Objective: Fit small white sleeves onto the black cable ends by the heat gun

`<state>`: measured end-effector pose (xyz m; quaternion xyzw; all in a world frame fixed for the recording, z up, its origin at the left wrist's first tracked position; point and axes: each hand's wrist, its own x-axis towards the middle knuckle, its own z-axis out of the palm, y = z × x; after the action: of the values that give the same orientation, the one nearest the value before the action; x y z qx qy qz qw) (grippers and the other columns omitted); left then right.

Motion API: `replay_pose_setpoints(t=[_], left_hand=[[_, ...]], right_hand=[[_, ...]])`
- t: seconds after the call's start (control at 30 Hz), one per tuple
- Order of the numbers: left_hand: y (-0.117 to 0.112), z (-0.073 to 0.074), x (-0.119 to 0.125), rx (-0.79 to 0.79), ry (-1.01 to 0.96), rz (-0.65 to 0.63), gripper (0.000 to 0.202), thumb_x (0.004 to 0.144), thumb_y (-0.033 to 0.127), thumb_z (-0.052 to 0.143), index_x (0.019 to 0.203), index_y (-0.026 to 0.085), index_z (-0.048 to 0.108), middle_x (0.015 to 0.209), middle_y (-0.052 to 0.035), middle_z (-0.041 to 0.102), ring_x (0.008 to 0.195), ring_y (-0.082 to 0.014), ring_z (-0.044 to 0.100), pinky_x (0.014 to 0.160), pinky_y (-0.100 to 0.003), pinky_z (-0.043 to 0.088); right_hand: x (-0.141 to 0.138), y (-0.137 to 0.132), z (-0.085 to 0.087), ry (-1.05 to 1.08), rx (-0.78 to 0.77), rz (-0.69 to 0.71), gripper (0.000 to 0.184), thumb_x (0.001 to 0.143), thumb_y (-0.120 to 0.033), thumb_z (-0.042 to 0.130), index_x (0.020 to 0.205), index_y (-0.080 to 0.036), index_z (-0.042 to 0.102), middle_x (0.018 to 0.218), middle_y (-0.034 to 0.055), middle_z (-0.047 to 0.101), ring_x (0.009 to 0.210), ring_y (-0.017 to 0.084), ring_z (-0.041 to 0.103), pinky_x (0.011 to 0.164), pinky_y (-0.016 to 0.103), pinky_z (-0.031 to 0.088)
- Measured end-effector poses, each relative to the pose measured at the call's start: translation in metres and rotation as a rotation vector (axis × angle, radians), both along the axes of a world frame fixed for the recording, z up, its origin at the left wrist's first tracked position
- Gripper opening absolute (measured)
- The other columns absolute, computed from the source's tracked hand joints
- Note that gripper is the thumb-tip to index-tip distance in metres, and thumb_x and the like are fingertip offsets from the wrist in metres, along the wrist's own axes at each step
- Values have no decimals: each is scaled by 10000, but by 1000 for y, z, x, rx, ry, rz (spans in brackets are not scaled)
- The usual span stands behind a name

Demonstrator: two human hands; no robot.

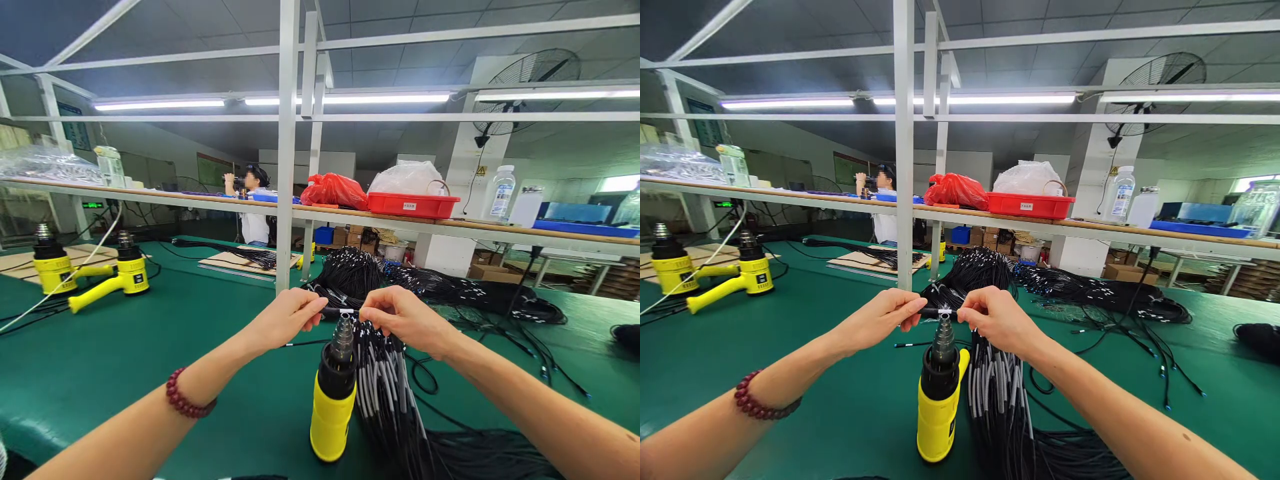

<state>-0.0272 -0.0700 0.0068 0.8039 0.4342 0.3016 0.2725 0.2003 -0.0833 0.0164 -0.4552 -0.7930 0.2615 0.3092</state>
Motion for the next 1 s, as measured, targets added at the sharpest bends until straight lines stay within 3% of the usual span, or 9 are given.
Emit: replay_pose_setpoints(t=[0.3, 0.47, 0.6, 0.77, 1.0], left_hand=[[-3, 5, 2, -16, -100, 45, 319, 832, 461, 550, 726, 161, 570, 651, 19, 546, 631, -121, 473, 569, -236, 339], [-5, 4, 3, 18, -138, 51, 241, 785, 399, 605, 754, 161, 581, 667, 31, 513, 615, -109, 416, 550, -232, 329], [-6, 5, 2, 16, -136, 40, 282, 816, 444, 573, 763, 167, 576, 685, 17, 557, 642, -124, 480, 581, -242, 365], [-7, 6, 2, -22, -54, 31, 488, 898, 554, 400, 657, 164, 568, 610, -11, 589, 613, -147, 534, 591, -264, 380], [-7, 5, 1, -36, -129, -4, 354, 857, 467, 528, 708, 154, 599, 627, 9, 570, 628, -131, 525, 585, -243, 380]], right_hand=[[1, 5, -4, -20, 48, -10, 165, 803, -257, 573, 696, -157, 648, 595, -11, 571, 548, 103, 450, 501, 221, 325], [3, 3, -1, -62, -4, -29, 216, 822, -293, 558, 727, -148, 686, 612, 9, 591, 573, 120, 482, 513, 230, 343], [4, 1, 0, -65, -28, 4, 268, 849, -302, 505, 726, -156, 695, 635, 18, 602, 594, 129, 505, 532, 238, 358], [3, 1, 0, -7, -36, 32, 257, 837, -326, 521, 690, -167, 660, 619, 6, 581, 590, 129, 505, 549, 238, 373], [3, 4, -1, 5, -16, 27, 225, 812, -312, 555, 712, -157, 683, 624, 5, 589, 598, 128, 504, 558, 242, 377]])
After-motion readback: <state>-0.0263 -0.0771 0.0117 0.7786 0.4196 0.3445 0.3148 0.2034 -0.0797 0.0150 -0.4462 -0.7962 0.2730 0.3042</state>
